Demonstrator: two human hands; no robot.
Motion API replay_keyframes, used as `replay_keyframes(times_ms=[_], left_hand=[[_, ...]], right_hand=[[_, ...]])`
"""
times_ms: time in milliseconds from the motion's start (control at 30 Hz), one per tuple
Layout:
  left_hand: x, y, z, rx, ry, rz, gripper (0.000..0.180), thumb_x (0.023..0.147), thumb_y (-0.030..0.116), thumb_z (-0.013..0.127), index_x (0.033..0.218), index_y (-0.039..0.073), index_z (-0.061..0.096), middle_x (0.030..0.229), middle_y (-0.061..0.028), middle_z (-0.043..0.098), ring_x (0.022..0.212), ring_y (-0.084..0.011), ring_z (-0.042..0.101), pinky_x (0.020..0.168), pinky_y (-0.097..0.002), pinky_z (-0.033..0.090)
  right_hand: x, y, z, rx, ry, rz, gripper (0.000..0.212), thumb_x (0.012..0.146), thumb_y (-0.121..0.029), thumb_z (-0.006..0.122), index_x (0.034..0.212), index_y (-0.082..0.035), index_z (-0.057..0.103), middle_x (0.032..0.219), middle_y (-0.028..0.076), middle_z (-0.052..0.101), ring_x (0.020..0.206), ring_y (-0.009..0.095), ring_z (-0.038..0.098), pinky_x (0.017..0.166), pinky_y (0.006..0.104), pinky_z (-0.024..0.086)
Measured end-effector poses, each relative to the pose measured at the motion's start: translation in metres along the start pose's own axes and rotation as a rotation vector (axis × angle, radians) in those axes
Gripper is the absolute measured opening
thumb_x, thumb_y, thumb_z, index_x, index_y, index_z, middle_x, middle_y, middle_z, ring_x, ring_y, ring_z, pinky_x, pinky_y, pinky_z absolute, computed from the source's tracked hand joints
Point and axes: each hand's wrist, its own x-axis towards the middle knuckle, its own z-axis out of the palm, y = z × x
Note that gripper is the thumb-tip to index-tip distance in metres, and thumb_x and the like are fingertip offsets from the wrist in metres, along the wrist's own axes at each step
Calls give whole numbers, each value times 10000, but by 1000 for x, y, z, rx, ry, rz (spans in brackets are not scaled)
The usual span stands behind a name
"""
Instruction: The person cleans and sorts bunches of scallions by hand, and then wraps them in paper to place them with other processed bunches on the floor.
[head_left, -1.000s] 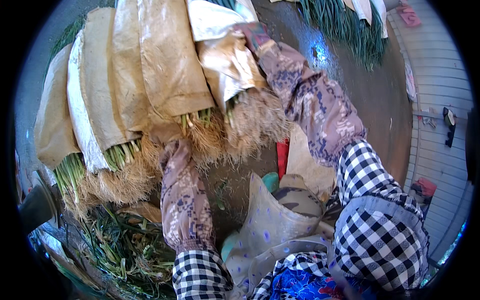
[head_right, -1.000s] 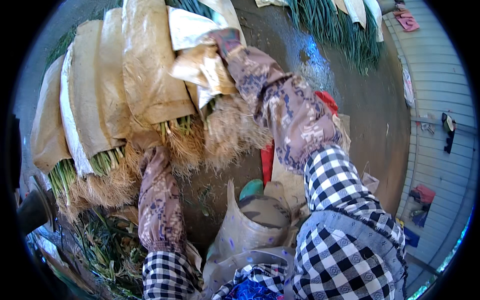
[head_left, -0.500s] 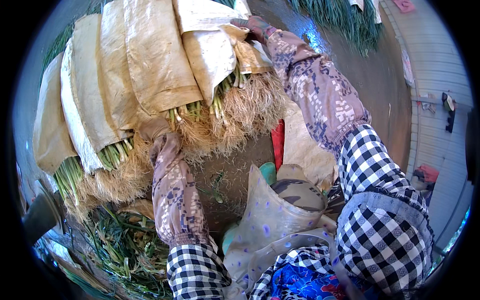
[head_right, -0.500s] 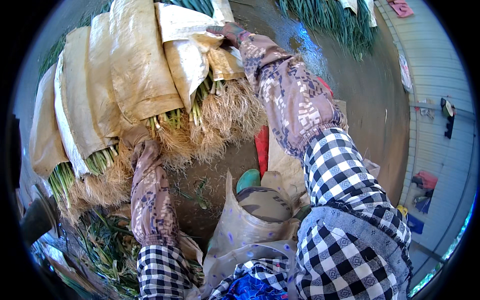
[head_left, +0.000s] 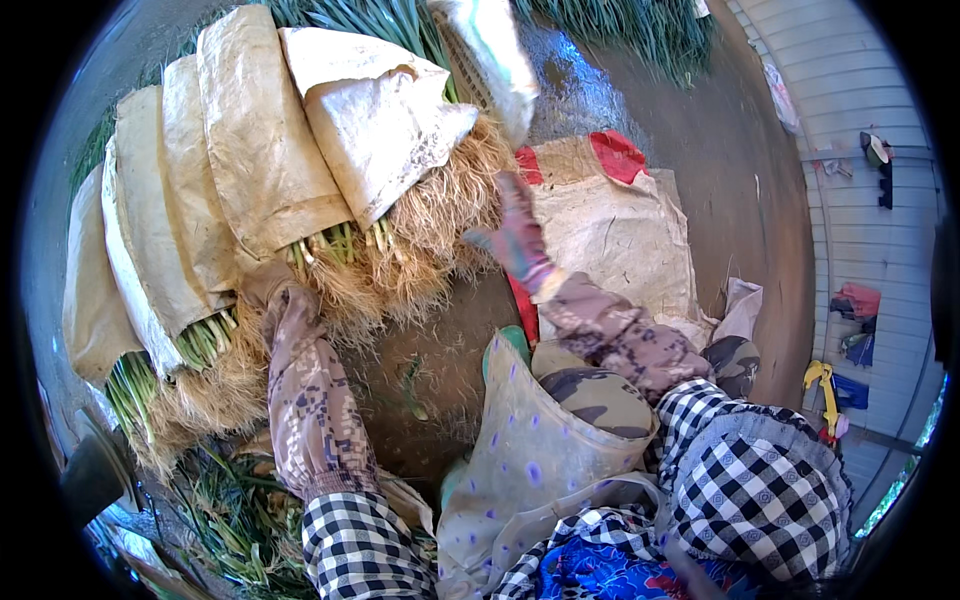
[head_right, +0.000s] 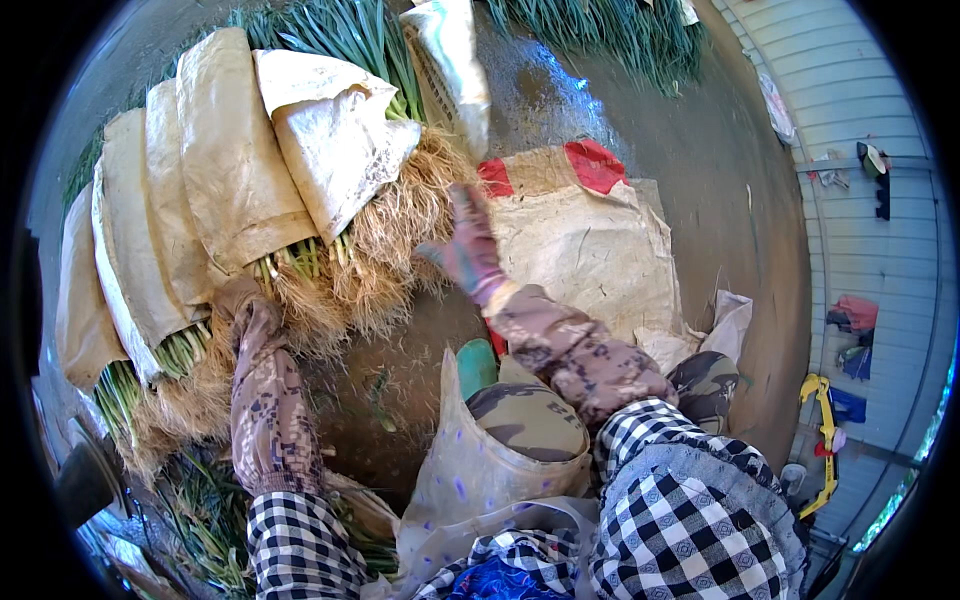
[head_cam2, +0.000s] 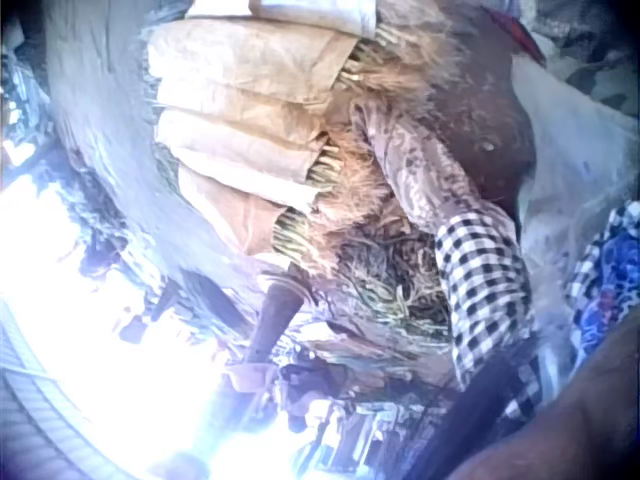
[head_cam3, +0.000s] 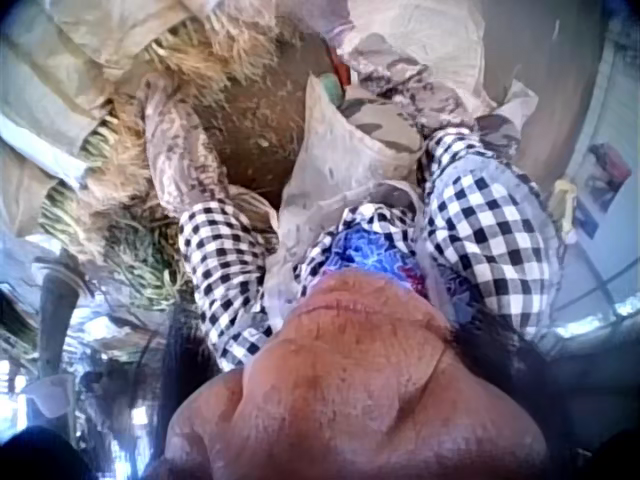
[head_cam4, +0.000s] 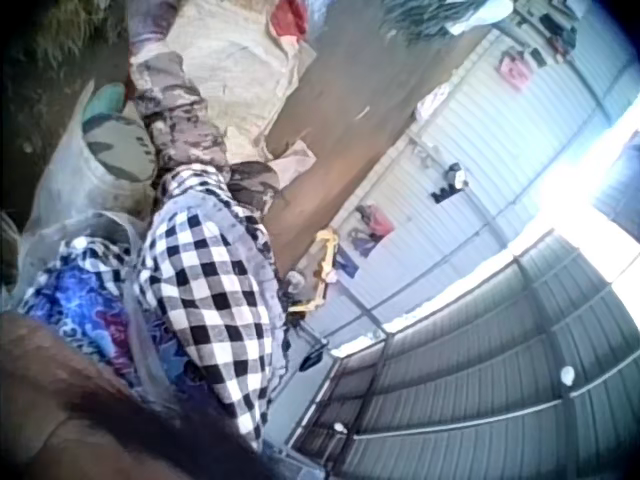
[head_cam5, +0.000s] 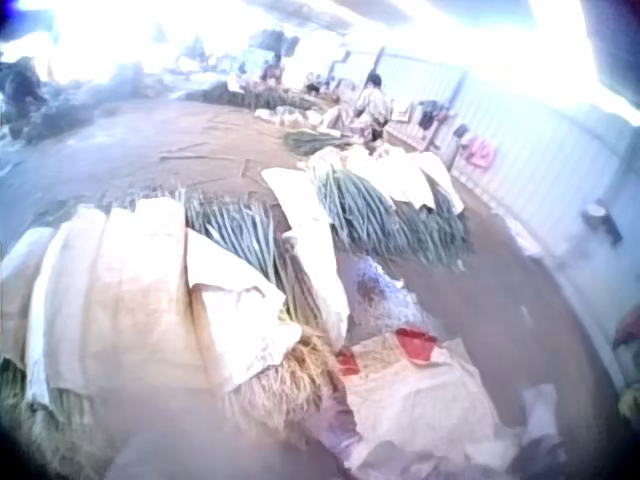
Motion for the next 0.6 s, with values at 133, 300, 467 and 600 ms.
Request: replay_keyframes(times_ms=[133,300,467,600], left_hand=[[-6,2,-11,-32,-16,-5,392,893,209,414,1263,100,342,1174,-126,466,993,-202,514,784,-310,443],[-7,-3,-17,-65,-48,-12,398,893,210,416,1267,103,334,1183,-125,459,999,-200,510,787,-311,441],[-17,-9,-14,-95,-64,-39,405,892,211,419,1272,106,327,1192,-124,452,1006,-199,506,789,-312,440],[34,-7,29,-115,-204,-42,410,892,211,420,1276,108,321,1199,-123,446,1011,-198,503,791,-312,439]], right_hand=[[13,-44,38,-445,-192,218,661,707,-215,680,1227,2,335,1224,221,347,1111,316,410,909,346,403],[62,-43,32,-278,-374,235,431,741,-136,614,1090,38,431,1062,180,464,881,259,528,770,350,469],[4,-45,25,-433,-508,-14,345,755,-163,586,1035,-10,455,920,140,530,758,233,538,649,335,481],[-12,92,47,-630,-234,-481,424,775,-258,579,1110,-50,423,1039,178,510,851,288,554,705,339,485]])
